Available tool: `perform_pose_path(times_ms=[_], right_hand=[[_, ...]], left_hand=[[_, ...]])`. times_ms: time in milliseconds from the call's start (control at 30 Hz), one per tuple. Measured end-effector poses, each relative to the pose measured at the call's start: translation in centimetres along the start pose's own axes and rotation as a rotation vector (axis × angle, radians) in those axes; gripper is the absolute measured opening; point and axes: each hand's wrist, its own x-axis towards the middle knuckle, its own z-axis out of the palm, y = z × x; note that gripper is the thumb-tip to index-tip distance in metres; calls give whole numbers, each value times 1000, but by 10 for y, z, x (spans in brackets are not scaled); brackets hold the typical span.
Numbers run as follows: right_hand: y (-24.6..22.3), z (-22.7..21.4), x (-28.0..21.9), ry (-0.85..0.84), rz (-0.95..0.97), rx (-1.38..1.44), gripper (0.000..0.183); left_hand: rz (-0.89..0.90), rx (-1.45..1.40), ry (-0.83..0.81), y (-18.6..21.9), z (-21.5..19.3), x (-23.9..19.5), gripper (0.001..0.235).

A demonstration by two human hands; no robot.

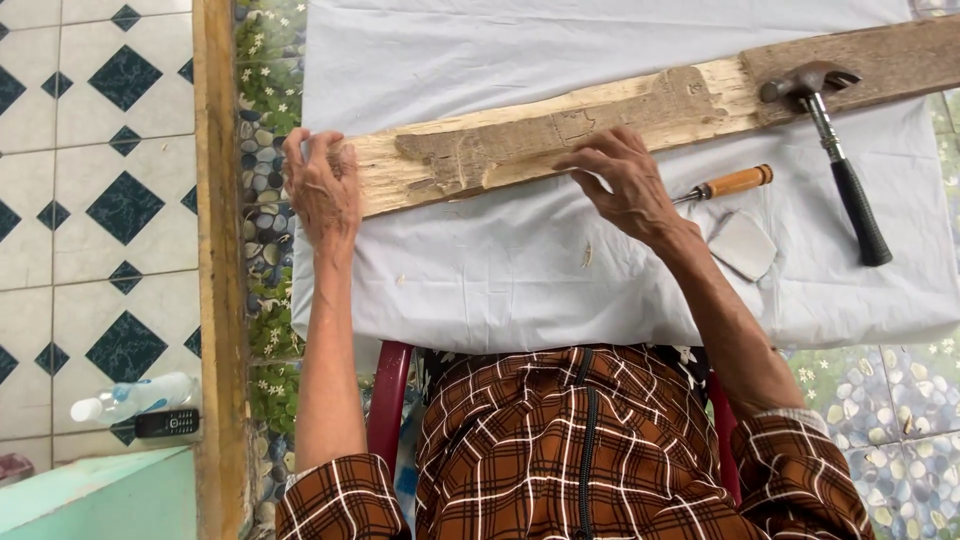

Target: The person sands a long wooden plank with a sanding block, moving back and forth along its length. They pause to wipe the plank with their hand and later use a small white cloth to clean the surface. A hammer and chisel rest on the white cloth beneath the plank.

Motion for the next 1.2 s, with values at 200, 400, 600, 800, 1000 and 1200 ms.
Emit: perform_pose_path(times_ms=[200,400,600,800,1000,1200], right_hand=[[-23,31,33,51,-187,-96,24],[-41,41,33,42,-236,-140,40],[-14,35,18,-32,-346,-192,24],[17,-33,-4,22,-173,-212,8],[42,-84,-57,-76,129,-62,16],[44,-107,-87,-110,288,-38,22]], left_hand=[[16,-6,-9,-6,6,2,22],[39,23,-29,-2,-2,1,21],[25,7,-34,3,-5,2,21],[94,15,18,14,-11,0,18],[32,-32,-26,5,-5,0,19],[40,-11,-38,0,-3,1,19]])
